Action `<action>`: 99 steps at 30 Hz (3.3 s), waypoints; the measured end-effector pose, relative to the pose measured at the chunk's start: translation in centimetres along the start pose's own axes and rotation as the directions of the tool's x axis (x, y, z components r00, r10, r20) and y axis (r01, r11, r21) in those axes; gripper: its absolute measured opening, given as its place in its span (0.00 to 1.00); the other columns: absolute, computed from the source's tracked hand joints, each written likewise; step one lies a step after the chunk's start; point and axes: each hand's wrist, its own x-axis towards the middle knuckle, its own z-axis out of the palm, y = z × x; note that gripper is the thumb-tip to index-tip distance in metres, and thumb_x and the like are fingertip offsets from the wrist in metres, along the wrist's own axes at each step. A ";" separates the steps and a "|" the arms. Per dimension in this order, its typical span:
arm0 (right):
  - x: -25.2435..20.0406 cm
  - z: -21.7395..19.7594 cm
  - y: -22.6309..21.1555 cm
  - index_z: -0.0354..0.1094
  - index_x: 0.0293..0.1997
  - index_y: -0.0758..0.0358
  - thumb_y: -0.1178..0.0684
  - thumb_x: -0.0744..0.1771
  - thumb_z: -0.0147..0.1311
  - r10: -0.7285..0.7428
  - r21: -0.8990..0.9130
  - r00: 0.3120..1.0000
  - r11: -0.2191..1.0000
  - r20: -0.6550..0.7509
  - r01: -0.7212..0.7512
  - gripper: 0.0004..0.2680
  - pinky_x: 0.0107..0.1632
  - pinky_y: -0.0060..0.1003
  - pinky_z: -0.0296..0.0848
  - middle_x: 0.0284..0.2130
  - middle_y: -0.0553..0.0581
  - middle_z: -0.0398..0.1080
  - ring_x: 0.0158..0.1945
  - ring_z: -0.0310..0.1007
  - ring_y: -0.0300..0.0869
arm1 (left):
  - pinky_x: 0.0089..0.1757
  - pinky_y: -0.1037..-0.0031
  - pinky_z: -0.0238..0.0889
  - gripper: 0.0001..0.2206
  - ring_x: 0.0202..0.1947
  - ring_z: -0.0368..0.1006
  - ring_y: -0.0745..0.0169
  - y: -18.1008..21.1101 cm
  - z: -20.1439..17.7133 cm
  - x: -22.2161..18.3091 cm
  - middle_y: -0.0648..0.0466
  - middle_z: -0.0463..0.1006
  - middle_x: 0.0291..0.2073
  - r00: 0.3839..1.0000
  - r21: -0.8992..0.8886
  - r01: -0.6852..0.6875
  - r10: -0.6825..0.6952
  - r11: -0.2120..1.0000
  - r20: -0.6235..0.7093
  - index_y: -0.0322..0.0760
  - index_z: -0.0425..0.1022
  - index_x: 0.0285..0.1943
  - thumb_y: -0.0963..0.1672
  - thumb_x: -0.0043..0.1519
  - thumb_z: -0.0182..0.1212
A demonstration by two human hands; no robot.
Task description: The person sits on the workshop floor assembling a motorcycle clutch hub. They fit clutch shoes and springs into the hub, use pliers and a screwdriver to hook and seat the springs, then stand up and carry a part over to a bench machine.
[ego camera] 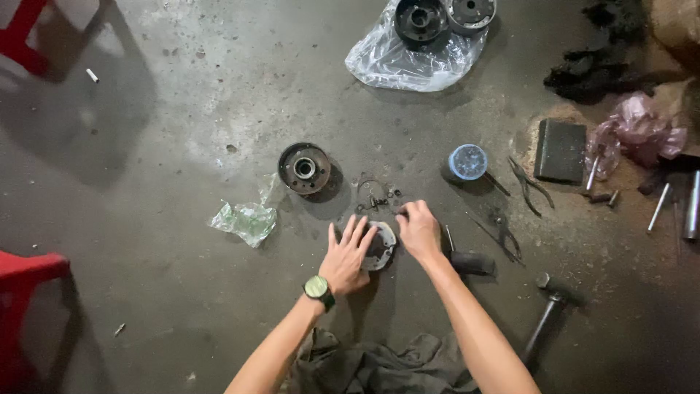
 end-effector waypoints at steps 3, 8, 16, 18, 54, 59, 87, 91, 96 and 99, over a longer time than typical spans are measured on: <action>-0.8 -0.5 1.4 0.74 0.45 0.65 0.54 0.67 0.58 0.145 0.309 0.989 0.940 0.023 -0.145 0.07 0.43 0.38 0.76 0.35 0.59 0.78 0.39 0.81 0.47 | 0.59 0.35 0.48 0.52 0.71 0.51 0.30 -1.1 -3.3 0.7 0.36 0.56 0.72 0.997 -0.005 -0.064 0.064 0.998 -0.040 0.37 0.56 0.73 0.48 0.34 0.75; -3.2 -3.5 -0.6 0.77 0.44 0.66 0.54 0.65 0.59 0.135 0.402 0.937 0.877 0.322 -0.265 0.08 0.40 0.34 0.75 0.29 0.55 0.79 0.34 0.76 0.37 | 0.58 0.55 0.61 0.30 0.59 0.66 0.39 0.3 -0.5 -1.2 0.41 0.68 0.61 0.950 -0.434 -0.125 -0.019 0.892 -0.311 0.32 0.65 0.66 0.42 0.54 0.69; -5.2 -0.8 0.6 0.78 0.40 0.70 0.54 0.66 0.57 0.027 0.465 0.829 0.817 0.559 -0.341 0.08 0.38 0.33 0.74 0.29 0.49 0.78 0.34 0.73 0.33 | 0.43 0.64 0.71 0.08 0.41 0.76 0.47 2.2 4.5 -3.2 0.48 0.77 0.40 0.900 -0.679 -0.093 -0.230 0.728 -0.369 0.34 0.76 0.47 0.40 0.60 0.67; -5.3 -1.1 0.5 0.78 0.40 0.70 0.54 0.66 0.58 0.067 0.461 0.826 0.803 0.559 -0.377 0.08 0.36 0.33 0.73 0.29 0.51 0.77 0.33 0.72 0.33 | 0.41 0.64 0.71 0.08 0.39 0.76 0.46 2.3 4.4 -3.1 0.47 0.77 0.39 0.883 -0.718 -0.111 -0.264 0.687 -0.389 0.32 0.76 0.44 0.39 0.59 0.68; -1.2 -1.8 -3.3 0.76 0.45 0.59 0.50 0.65 0.59 0.022 0.078 1.000 0.997 0.017 -0.023 0.08 0.43 0.49 0.75 0.38 0.61 0.75 0.40 0.78 0.56 | 0.58 0.46 0.50 0.47 0.65 0.54 0.34 4.8 2.3 -3.7 0.31 0.57 0.67 0.876 -0.175 0.457 -0.476 0.872 -0.083 0.28 0.53 0.72 0.53 0.46 0.75; 2.0 0.7 -5.4 0.74 0.44 0.63 0.52 0.64 0.62 -0.208 -0.013 0.977 0.978 -0.051 0.208 0.09 0.41 0.49 0.73 0.37 0.62 0.71 0.41 0.75 0.57 | 0.59 0.44 0.49 0.47 0.65 0.54 0.34 4.2 2.7 -3.7 0.33 0.58 0.66 0.883 -0.170 0.432 -0.454 0.886 -0.122 0.26 0.54 0.72 0.53 0.47 0.74; -6.4 0.5 0.2 0.78 0.42 0.71 0.62 0.63 0.61 -0.024 0.709 0.930 0.655 0.367 -0.263 0.07 0.43 0.31 0.78 0.33 0.54 0.80 0.37 0.78 0.34 | 0.39 0.67 0.73 0.06 0.37 0.79 0.49 1.5 4.6 -2.8 0.48 0.80 0.37 0.902 -0.797 0.115 -0.398 0.593 -0.166 0.35 0.80 0.44 0.41 0.59 0.66; -5.7 -2.9 -2.0 0.78 0.45 0.70 0.57 0.64 0.62 0.194 0.508 0.971 0.827 0.140 -0.239 0.08 0.40 0.34 0.77 0.32 0.57 0.80 0.35 0.78 0.36 | 0.41 0.65 0.72 0.07 0.39 0.77 0.49 0.9 4.4 -2.6 0.47 0.78 0.38 0.903 -0.778 0.119 -0.394 0.616 -0.173 0.34 0.79 0.43 0.41 0.58 0.67; -5.5 -4.5 -2.6 0.63 0.63 0.66 0.56 0.65 0.59 0.342 0.368 0.840 0.782 0.422 -0.503 0.19 0.39 0.37 0.79 0.33 0.60 0.79 0.34 0.81 0.41 | 0.44 0.61 0.62 0.09 0.44 0.69 0.49 0.0 5.2 -3.4 0.50 0.75 0.39 0.940 -0.441 -0.032 -0.123 0.897 -0.319 0.38 0.80 0.42 0.41 0.53 0.68; -5.9 -2.0 0.5 0.63 0.63 0.67 0.57 0.66 0.57 0.274 0.598 0.886 0.659 0.375 -0.456 0.18 0.38 0.35 0.80 0.36 0.62 0.79 0.37 0.80 0.40 | 0.44 0.61 0.60 0.08 0.44 0.68 0.49 0.1 5.9 -3.0 0.51 0.74 0.39 0.944 -0.395 -0.038 -0.096 0.918 -0.315 0.39 0.79 0.42 0.41 0.54 0.67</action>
